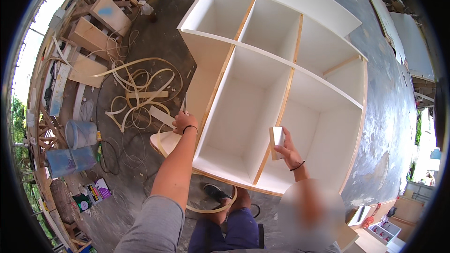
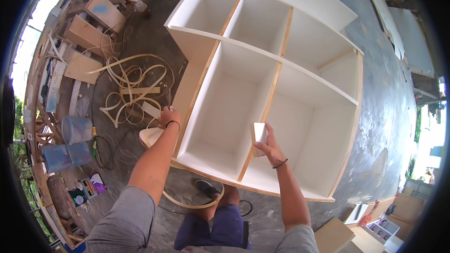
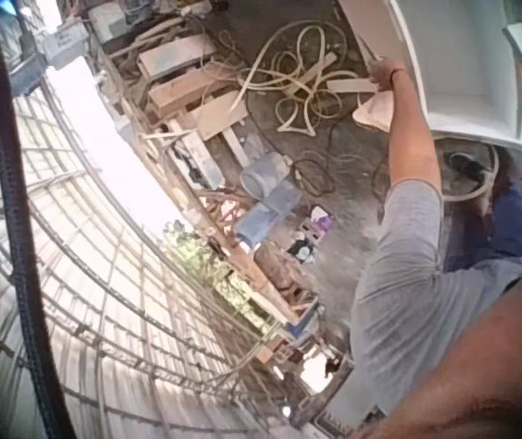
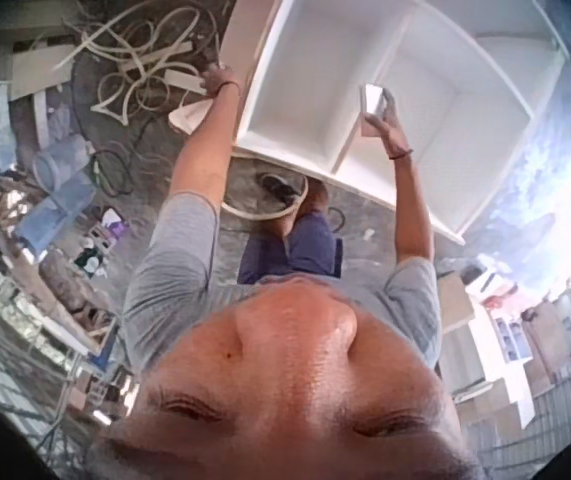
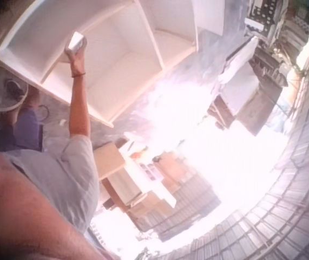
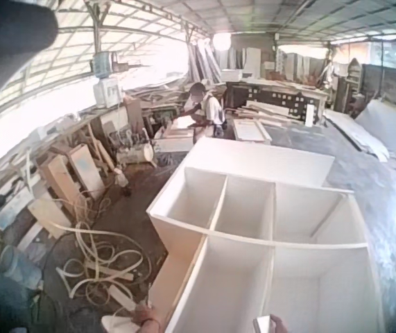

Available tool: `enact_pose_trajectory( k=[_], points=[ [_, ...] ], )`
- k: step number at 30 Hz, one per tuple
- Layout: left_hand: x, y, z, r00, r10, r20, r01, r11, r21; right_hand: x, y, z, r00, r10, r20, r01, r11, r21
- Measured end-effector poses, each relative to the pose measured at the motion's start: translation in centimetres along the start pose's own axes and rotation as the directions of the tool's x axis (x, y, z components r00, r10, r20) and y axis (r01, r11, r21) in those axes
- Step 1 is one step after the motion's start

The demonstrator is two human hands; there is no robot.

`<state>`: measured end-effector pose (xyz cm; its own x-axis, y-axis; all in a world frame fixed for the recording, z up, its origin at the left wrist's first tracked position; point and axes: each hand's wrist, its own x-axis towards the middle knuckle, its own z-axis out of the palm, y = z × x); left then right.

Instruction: The person applies thin wooden edge banding to the edges of a white multi-compartment cabinet. They measure and cut the banding with scissors, then press it along the edges of the cabinet compartments.

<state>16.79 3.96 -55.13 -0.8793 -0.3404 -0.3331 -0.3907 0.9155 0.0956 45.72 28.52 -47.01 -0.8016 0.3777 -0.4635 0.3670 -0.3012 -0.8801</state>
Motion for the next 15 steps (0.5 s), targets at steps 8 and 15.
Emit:
enact_pose_trajectory(
  k=[8, 15],
  points=[
    [-0.4, 4.9, 3.9, 0.957, -0.287, 0.028, 0.288, 0.952, -0.098, 7.1, -3.7, -6.5, 0.994, -0.108, -0.029, 0.035, 0.545, -0.838],
    [-0.6, 5.4, 3.2, 0.972, -0.233, 0.040, 0.236, 0.967, -0.096, 18.1, -10.9, -11.9, 0.989, -0.128, -0.075, -0.060, 0.117, -0.991]
  ],
)
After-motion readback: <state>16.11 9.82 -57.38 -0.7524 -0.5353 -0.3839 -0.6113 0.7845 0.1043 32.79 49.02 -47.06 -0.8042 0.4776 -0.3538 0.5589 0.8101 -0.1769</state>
